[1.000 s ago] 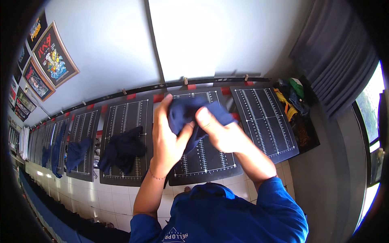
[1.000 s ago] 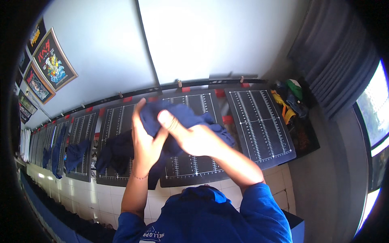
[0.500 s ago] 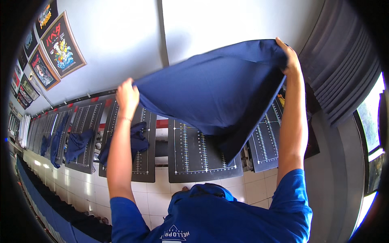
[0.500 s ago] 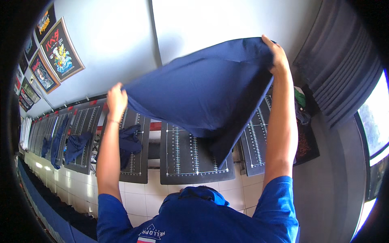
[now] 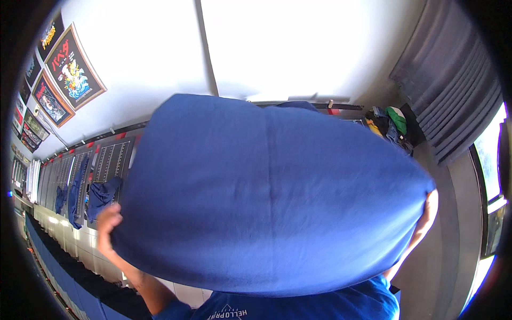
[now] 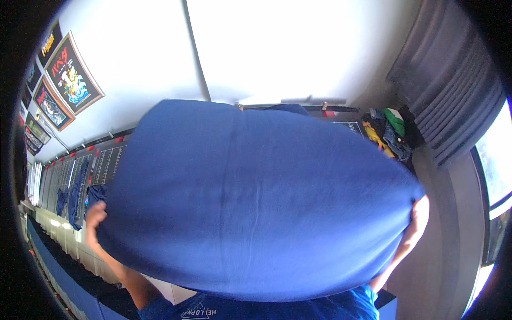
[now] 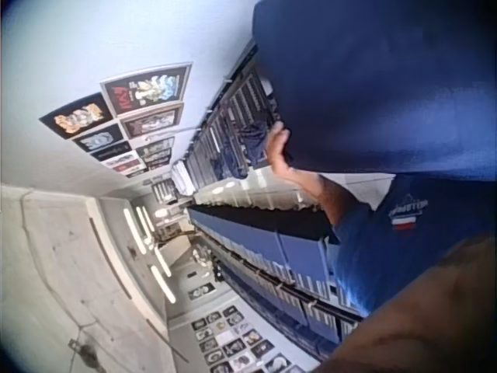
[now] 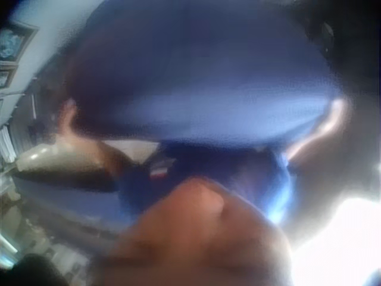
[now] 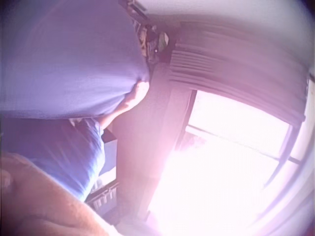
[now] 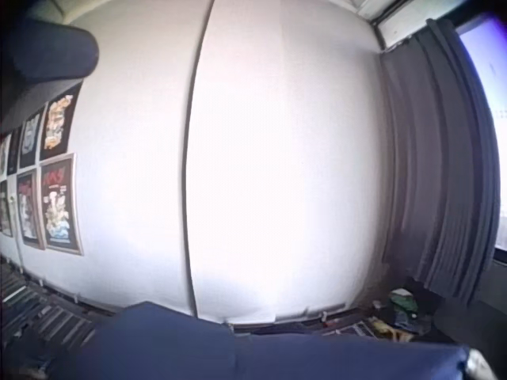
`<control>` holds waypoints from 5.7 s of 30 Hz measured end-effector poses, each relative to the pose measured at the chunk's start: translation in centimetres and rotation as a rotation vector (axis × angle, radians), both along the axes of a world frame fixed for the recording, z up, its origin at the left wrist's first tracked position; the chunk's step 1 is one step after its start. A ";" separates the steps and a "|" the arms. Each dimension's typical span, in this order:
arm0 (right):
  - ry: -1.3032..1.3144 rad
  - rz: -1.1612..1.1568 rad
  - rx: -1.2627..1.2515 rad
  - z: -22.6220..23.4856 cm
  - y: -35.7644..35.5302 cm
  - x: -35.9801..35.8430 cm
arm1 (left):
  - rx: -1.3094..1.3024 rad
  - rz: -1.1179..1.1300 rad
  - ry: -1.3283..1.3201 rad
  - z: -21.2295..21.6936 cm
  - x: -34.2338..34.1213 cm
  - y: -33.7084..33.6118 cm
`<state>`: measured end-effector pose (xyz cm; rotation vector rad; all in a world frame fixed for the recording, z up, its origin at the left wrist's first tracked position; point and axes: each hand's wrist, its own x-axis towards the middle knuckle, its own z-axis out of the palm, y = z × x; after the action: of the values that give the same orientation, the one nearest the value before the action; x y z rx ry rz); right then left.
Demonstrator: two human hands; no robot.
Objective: The person picks up dark navy blue garments from a stack, unfolds them, and stretches them individually over printing boards in a screen-printing facility.
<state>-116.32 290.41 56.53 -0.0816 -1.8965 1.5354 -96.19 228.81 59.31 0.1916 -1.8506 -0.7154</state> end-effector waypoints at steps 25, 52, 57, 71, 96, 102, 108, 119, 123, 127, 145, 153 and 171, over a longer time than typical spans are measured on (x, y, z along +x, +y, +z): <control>-0.725 0.647 0.428 -25.7 -10.4 -0.2 | 0.766 -0.517 -1.125 -28.0 -0.5 3.8; -1.400 0.426 -0.655 -41.4 1.8 10.0 | 1.726 -0.152 -0.911 -45.3 14.0 5.4; -1.569 0.538 -0.495 -43.3 4.2 12.5 | 1.598 0.001 -0.991 -45.6 16.4 7.3; -1.315 0.354 -0.323 -40.7 -12.3 -3.8 | 1.256 -0.295 -0.911 -44.2 -7.7 3.1; -0.869 0.493 0.495 -29.2 -17.8 -23.6 | 0.678 -0.207 -0.931 -33.8 -24.3 -6.7; -0.818 0.425 0.495 -29.3 -18.3 -24.9 | 0.613 -0.165 -0.940 -32.5 -25.7 -6.9; -0.732 0.432 0.527 -29.6 -18.8 -26.1 | 0.658 -0.180 -0.911 -32.9 -26.4 -7.5; -0.769 0.321 0.660 -30.5 -19.7 -26.9 | 0.442 -0.084 -0.984 -34.1 -27.5 -8.2; -0.754 0.306 0.708 -30.3 -20.1 -26.8 | 0.366 -0.039 -1.014 -33.9 -27.7 -7.9; -0.797 0.287 0.803 -28.9 -21.4 -26.2 | 0.209 0.014 -1.001 -33.9 -27.6 -6.9; -1.419 0.712 -0.672 -44.2 -9.1 -5.5 | 1.672 -0.352 -1.022 -40.2 -8.0 3.5; -1.276 0.473 -1.058 -44.5 -5.6 4.3 | 1.800 -0.273 -0.743 -42.8 -0.9 4.0; -1.247 0.433 -1.008 -43.3 -4.9 3.8 | 1.786 -0.160 -0.597 -43.5 0.2 3.7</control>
<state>-112.50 285.53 13.26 -1.4237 -1.6669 3.0458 -95.98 232.50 15.78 1.4959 -1.1376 -2.4274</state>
